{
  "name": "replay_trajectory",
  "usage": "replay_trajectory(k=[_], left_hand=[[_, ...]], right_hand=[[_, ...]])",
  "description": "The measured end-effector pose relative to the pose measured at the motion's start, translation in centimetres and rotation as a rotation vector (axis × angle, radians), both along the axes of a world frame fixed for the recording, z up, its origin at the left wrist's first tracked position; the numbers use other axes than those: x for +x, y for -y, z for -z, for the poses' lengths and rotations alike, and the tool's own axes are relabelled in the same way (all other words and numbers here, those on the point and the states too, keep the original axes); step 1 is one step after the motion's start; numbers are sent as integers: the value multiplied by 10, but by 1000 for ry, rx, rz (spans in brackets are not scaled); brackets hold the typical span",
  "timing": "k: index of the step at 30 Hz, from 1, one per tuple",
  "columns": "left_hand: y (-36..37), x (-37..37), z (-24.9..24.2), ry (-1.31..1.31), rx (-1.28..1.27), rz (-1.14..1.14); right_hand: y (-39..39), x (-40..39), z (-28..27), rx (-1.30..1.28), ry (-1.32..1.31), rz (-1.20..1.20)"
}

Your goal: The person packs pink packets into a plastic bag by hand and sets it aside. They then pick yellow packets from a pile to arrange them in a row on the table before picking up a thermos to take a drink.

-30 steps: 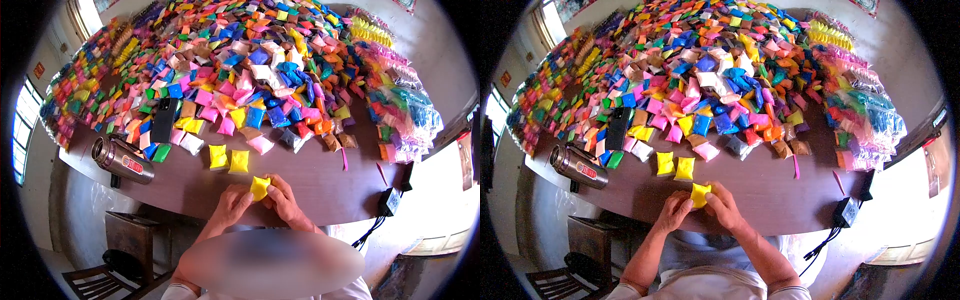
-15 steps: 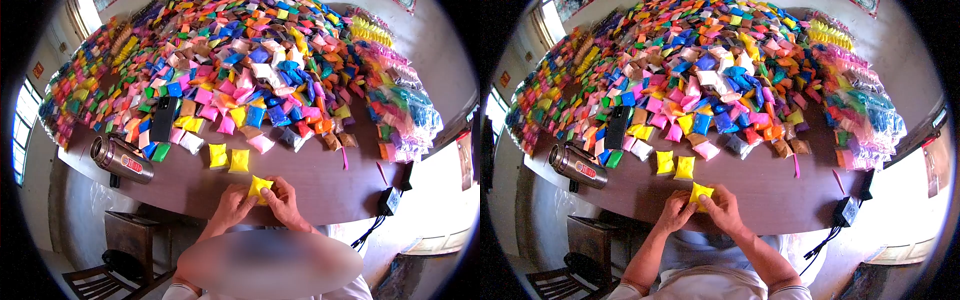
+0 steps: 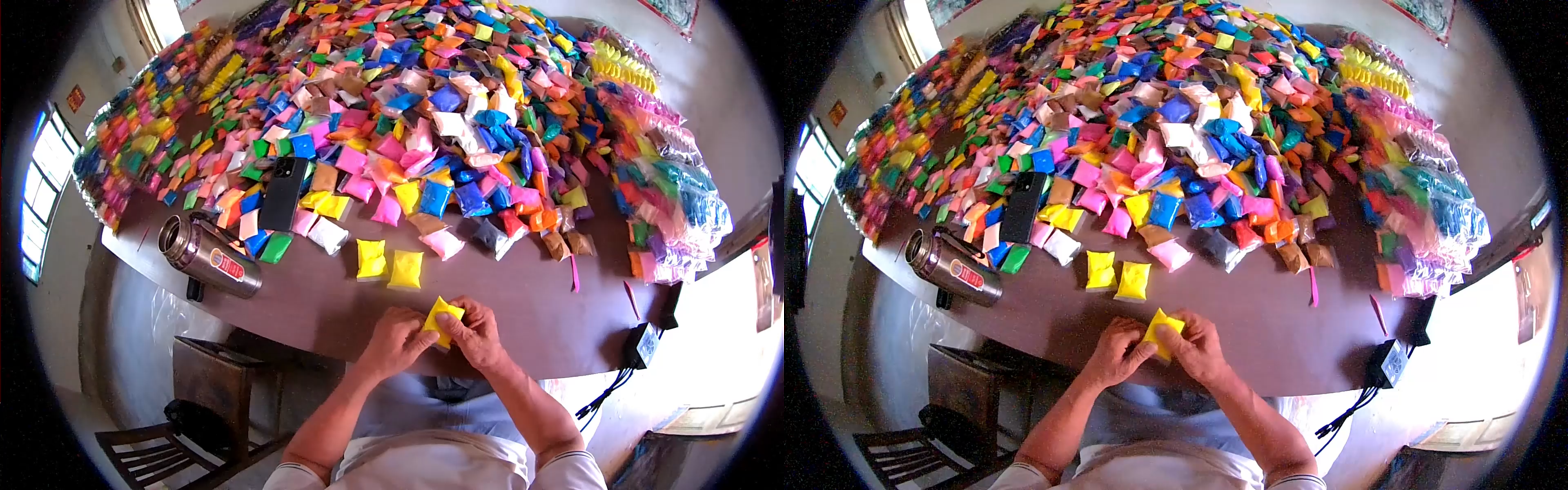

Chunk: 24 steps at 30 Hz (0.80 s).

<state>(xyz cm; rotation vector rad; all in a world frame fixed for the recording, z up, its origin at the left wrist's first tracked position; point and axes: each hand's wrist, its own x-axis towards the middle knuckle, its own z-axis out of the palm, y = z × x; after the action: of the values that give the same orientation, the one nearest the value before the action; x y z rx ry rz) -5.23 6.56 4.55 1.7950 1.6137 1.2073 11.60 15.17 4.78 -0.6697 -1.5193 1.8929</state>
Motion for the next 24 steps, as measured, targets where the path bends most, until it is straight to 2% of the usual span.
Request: replay_trajectory(k=[2,5,7,11,12,18,22,24], left_hand=[[1,-1,1,32,11,-72],[-1,-2,-2,23,-88,4],[-3,1,0,48,81,27],[-3,-1,3,9,72,30],[-3,-1,3,10,74,24],[-2,0,0,-16,54,22],[-2,-1,2,-5,69,22],[-1,0,0,-11,51,22]], right_hand=[[-6,-4,1,-22,63,87],[-40,-4,-9,316,348,173],[-65,-11,-9,407,413,150],[-71,-27,-2,636,613,164],[-71,-30,2,741,605,202],[-63,-38,-3,822,656,398],[-55,-36,-17,765,704,347],[-52,-34,-9,818,598,237]])
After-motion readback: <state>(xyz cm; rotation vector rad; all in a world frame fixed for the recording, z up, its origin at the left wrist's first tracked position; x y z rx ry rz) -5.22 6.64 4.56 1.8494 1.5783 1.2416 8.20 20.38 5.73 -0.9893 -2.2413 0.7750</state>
